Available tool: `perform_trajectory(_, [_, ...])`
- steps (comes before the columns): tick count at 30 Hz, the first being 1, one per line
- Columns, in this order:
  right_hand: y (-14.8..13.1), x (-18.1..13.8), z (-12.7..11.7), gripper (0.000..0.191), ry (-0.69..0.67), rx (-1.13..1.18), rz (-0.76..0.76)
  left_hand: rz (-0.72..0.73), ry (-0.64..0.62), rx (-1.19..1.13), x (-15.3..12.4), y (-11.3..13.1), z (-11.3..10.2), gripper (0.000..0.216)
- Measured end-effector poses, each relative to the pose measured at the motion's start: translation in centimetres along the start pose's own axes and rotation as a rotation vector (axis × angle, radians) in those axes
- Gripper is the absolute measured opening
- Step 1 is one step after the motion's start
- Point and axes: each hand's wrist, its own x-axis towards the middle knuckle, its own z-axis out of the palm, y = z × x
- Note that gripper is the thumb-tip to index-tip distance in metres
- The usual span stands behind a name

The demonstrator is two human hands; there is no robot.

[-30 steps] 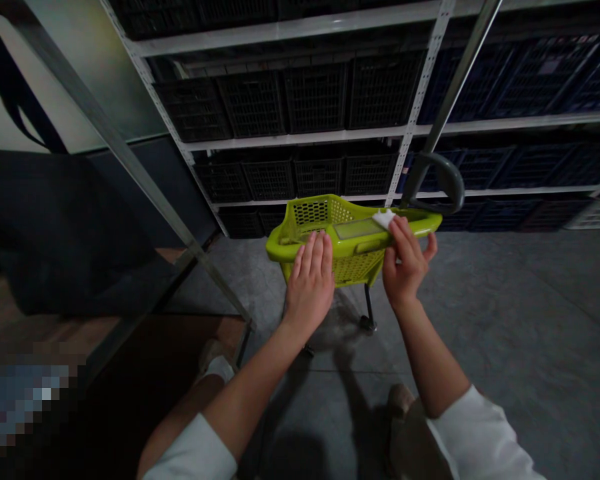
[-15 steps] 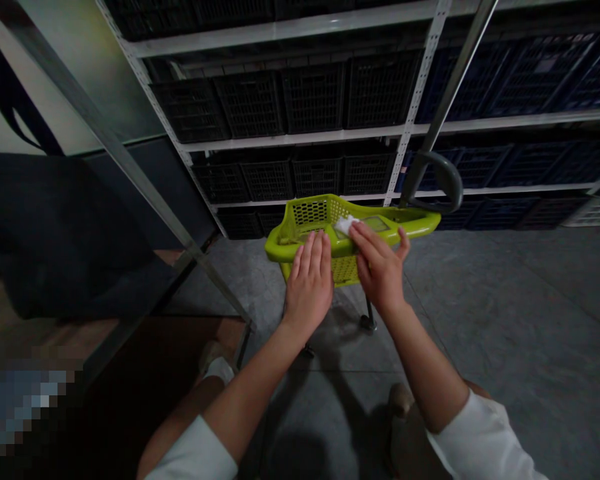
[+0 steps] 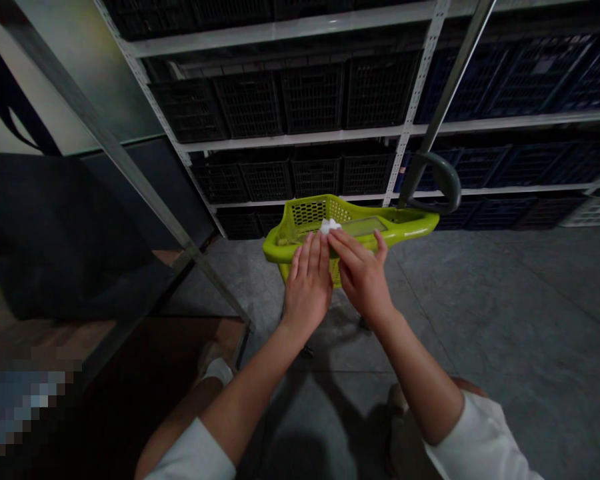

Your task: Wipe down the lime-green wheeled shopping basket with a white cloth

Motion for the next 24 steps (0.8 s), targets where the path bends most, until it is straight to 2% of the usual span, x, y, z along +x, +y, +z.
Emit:
perform_trajectory(2, [1.9,0.1,-0.8,0.045,0.048,-0.016,0.058,0.003,-0.027,0.013,0.1,-0.1,-0.2,0.069])
perform_trajectory(6, [7.0,0.2,-2.7,0.038,0.224,-0.079,0.270,0.008,-0.042,0.015,0.2,0.0,-0.7,0.070])
perform_trajectory(8, [7.6,0.2,-3.0,0.039,0.248,-0.108,0.320,0.004,-0.032,0.005,0.2,0.2,-0.7,0.072])
perform_trajectory(10, [6.1,0.2,-2.5,0.042,0.220,-0.110,0.290,-0.004,-0.021,-0.001,0.1,0.3,-0.5,0.072])
perform_trajectory(14, [0.6,0.0,-0.7,0.049,0.029,-0.026,0.060,-0.016,0.005,0.004,0.0,0.4,0.0,0.070])
perform_trajectory(17, [-0.3,-0.1,-0.3,0.050,-0.047,0.016,-0.017,-0.010,0.005,0.018,0.0,0.1,0.0,0.068])
perform_trajectory(19, [1.5,0.0,-0.9,0.047,0.010,-0.004,0.049,0.004,-0.012,0.030,0.0,-0.1,-0.2,0.068])
perform_trajectory(22, [5.7,0.1,-2.3,0.039,0.182,-0.076,0.234,0.017,-0.029,0.033,0.1,-0.2,-0.5,0.068])
perform_trajectory(24, [7.3,0.2,-2.8,0.038,0.248,-0.123,0.325,0.012,-0.029,0.025,0.1,-0.1,-0.6,0.069])
